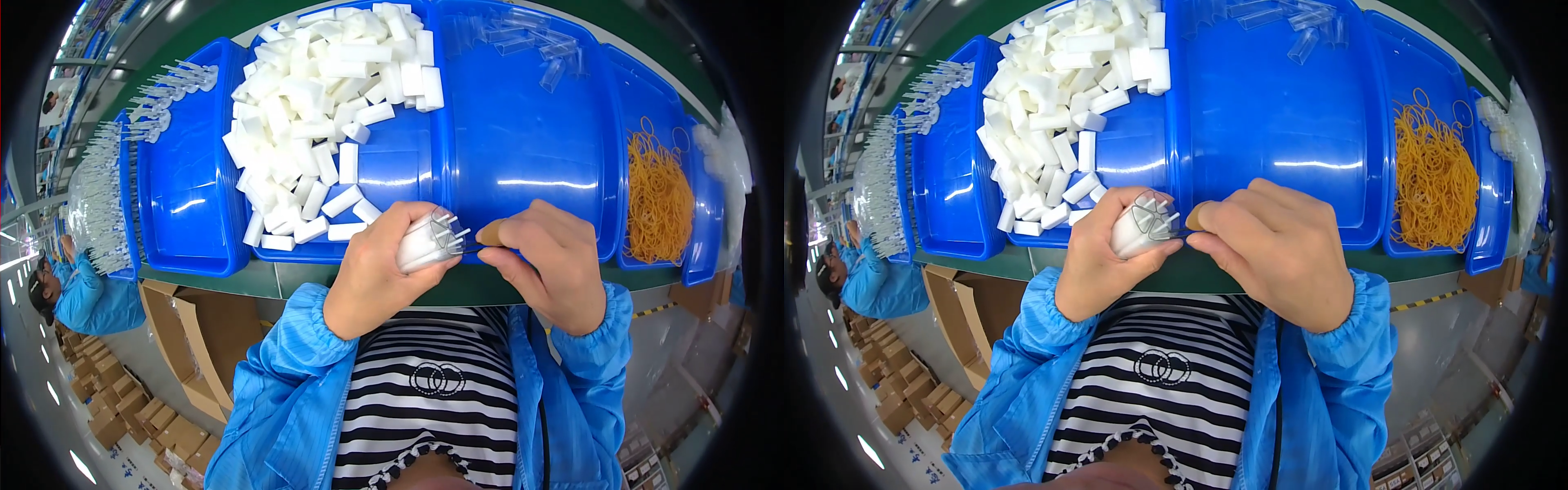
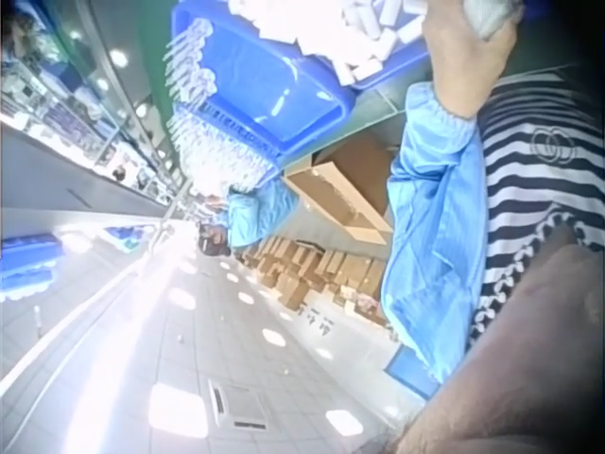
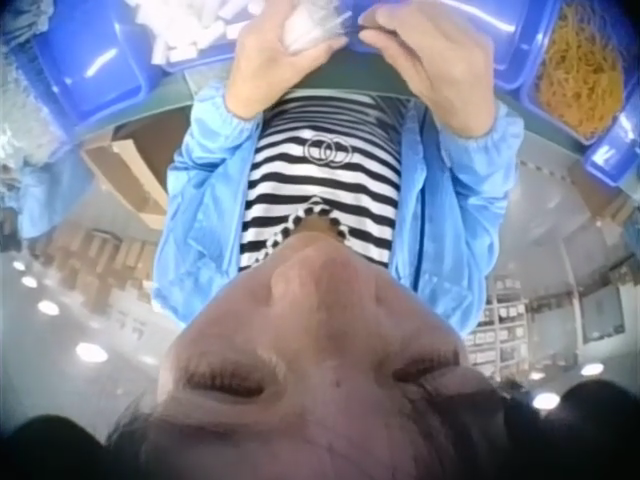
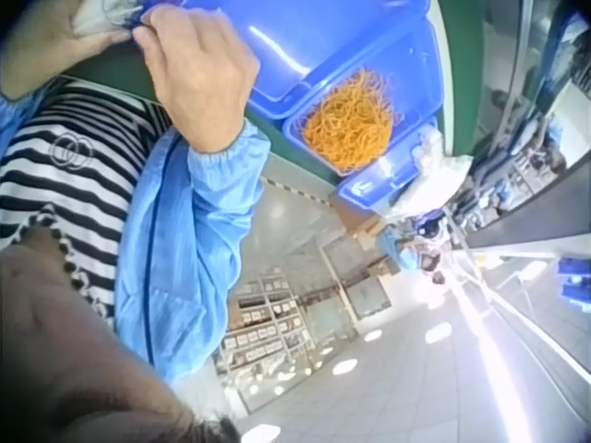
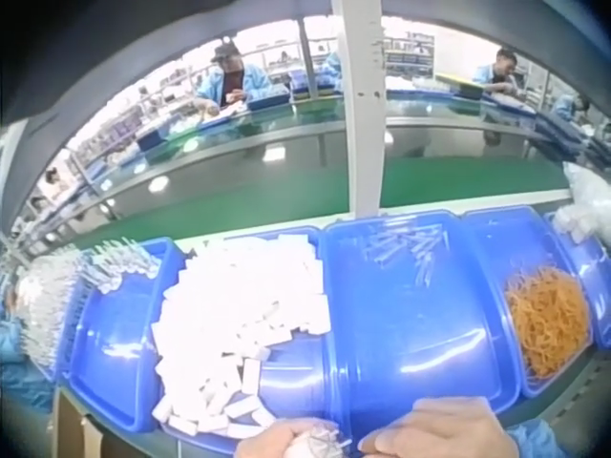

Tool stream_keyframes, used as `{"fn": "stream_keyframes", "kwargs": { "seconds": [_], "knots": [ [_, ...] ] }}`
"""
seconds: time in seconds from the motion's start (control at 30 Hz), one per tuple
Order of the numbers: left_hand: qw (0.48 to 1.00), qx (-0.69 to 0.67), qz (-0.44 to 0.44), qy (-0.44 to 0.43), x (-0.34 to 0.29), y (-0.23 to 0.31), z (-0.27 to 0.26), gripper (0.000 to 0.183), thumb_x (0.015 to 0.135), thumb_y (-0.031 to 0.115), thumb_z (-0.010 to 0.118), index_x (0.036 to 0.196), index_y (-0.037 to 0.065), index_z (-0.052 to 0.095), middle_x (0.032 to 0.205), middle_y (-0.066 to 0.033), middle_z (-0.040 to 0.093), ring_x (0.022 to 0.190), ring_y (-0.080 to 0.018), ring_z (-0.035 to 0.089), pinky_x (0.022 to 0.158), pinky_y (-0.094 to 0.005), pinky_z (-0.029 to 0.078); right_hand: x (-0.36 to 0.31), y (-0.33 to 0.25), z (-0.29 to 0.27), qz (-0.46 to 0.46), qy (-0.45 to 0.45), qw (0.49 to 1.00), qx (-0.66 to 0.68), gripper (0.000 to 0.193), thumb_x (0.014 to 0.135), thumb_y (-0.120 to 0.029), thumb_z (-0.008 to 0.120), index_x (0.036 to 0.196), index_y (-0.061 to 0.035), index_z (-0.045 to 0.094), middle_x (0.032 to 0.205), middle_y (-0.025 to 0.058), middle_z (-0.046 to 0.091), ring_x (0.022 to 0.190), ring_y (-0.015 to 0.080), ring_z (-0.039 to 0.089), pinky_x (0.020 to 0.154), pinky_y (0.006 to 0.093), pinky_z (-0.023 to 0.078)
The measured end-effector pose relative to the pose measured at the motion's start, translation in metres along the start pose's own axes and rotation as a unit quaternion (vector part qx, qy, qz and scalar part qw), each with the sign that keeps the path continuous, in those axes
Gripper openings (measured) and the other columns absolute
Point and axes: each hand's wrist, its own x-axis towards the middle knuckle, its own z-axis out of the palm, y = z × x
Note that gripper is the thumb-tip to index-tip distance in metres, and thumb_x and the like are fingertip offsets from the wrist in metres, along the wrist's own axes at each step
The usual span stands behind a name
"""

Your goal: The person assembles foam components into clear plastic holders by hand, secures the bundles with rubber bands, and places the completed units onto a tray.

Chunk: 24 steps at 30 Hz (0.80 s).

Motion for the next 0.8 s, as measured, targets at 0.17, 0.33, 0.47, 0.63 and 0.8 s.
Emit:
{"fn": "stream_keyframes", "kwargs": {
  "seconds": [0.17,0.33,0.47,0.63,0.8],
  "knots": [
    [1.000,0.012,-0.012,-0.018,-0.001,-0.001,0.001,0.044,0.077,0.012,0.082,0.113,0.001,0.059,0.095,-0.0139,0.070,0.083,-0.0246,0.071,0.073,-0.0325,0.056,0.003,0.003,0.001,-0.039,-0.020,0.997,-0.070,0.019,0.074,-0.013,0.078,0.088,-0.0074,0.065,0.072,0.0036,0.060,0.062,0.0208,0.056,0.052,0.0334,0.045],
    [0.998,-0.025,-0.042,-0.039,-0.002,0.004,-0.003,0.046,0.076,0.013,0.083,0.114,0.001,0.059,0.095,-0.0121,0.070,0.082,-0.0227,0.070,0.073,-0.0307,0.054,0.005,0.004,0.003,-0.026,-0.004,0.999,-0.044,0.020,0.074,-0.012,0.078,0.089,-0.0067,0.065,0.076,0.0042,0.062,0.062,0.0207,0.058,0.053,0.0318,0.045],
    [0.997,-0.028,0.033,-0.061,0.003,-0.006,-0.009,0.050,0.078,0.015,0.083,0.120,0.001,0.059,0.106,-0.0109,0.067,0.093,-0.0179,0.066,0.081,-0.0270,0.051,-0.002,0.004,-0.007,0.045,0.036,0.997,0.047,0.020,0.076,-0.008,0.078,0.092,-0.0045,0.066,0.083,0.0067,0.066,0.063,0.0214,0.060,0.054,0.0302,0.047],
    [0.972,-0.204,-0.067,-0.094,0.005,0.003,-0.009,0.060,0.080,0.009,0.080,0.134,0.004,0.052,0.107,-0.0089,0.065,0.097,-0.0139,0.063,0.086,-0.0267,0.051,-0.009,0.003,-0.010,0.144,0.040,0.986,0.076,0.018,0.080,-0.006,0.077,0.095,-0.0019,0.067,0.084,0.0091,0.069,0.064,0.0207,0.062,0.054,0.0298,0.048],
    [0.933,-0.316,-0.144,-0.097,0.003,0.006,-0.006,0.064,0.082,0.003,0.078,0.138,0.006,0.047,0.102,-0.0064,0.064,0.093,-0.0110,0.062,0.083,-0.0275,0.053,-0.010,0.010,-0.001,0.071,0.054,0.993,0.077,0.019,0.078,-0.006,0.078,0.093,-0.0026,0.067,0.080,0.0085,0.068,0.064,0.0223,0.062,0.055,0.0308,0.048]
  ]
}}
